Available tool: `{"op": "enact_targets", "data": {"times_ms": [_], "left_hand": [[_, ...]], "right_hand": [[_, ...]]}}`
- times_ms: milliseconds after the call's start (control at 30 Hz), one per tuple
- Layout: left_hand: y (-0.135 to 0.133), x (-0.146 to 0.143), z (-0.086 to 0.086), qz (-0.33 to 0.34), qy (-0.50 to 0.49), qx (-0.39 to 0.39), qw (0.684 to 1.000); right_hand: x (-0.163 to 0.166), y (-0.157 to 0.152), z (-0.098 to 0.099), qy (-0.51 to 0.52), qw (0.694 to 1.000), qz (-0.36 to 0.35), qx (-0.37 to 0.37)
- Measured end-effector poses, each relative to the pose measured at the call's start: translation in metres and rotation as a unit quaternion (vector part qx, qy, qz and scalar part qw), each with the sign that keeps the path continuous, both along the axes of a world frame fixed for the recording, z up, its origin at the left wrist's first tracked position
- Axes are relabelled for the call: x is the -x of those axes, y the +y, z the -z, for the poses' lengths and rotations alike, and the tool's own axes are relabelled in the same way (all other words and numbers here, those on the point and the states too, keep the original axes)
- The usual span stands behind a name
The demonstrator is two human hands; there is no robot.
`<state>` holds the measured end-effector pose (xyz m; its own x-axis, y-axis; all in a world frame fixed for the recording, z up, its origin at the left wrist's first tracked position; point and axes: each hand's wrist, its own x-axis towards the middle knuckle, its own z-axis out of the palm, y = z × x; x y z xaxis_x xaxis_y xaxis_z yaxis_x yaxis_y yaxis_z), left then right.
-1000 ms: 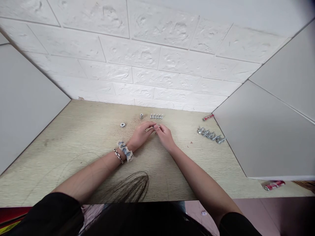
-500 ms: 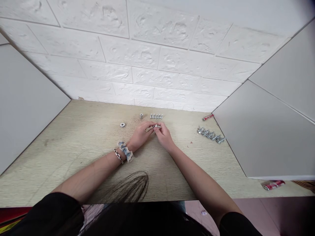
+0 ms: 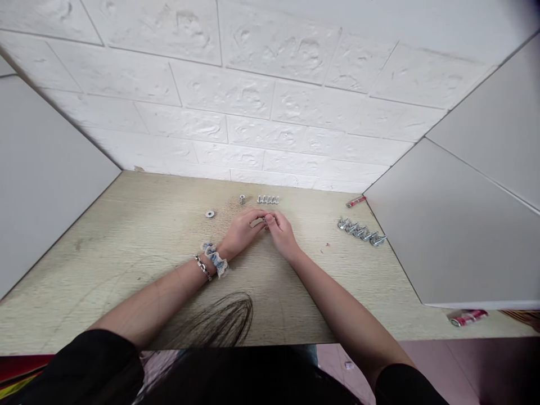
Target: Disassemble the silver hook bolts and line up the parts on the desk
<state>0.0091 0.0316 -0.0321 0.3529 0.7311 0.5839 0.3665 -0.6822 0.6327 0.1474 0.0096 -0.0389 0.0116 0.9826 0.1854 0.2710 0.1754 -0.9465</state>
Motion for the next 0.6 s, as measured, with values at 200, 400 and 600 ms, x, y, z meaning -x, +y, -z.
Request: {"op": "enact_targets", "data": {"times_ms": [200,400,600], "left_hand": [[0.0012,0.0003,0.001,-0.003,0.013,0.006,1.0],[0.0016,0.0006,0.0016,-0.007,0.014,0.0,1.0],[0.0033,0.0011,0.0035,-0.008,0.016,0.006,1.0]], "right_hand": [[0.0001,0.0019,0.0029,-0.014,1.0,-0.001,-0.019],[0.0003,0.0035,0.0077,0.067,0.998,-0.02,-0.001],[-0.0001,0.0021,0.0067,0.112,0.994,-0.018,0.001]]}}
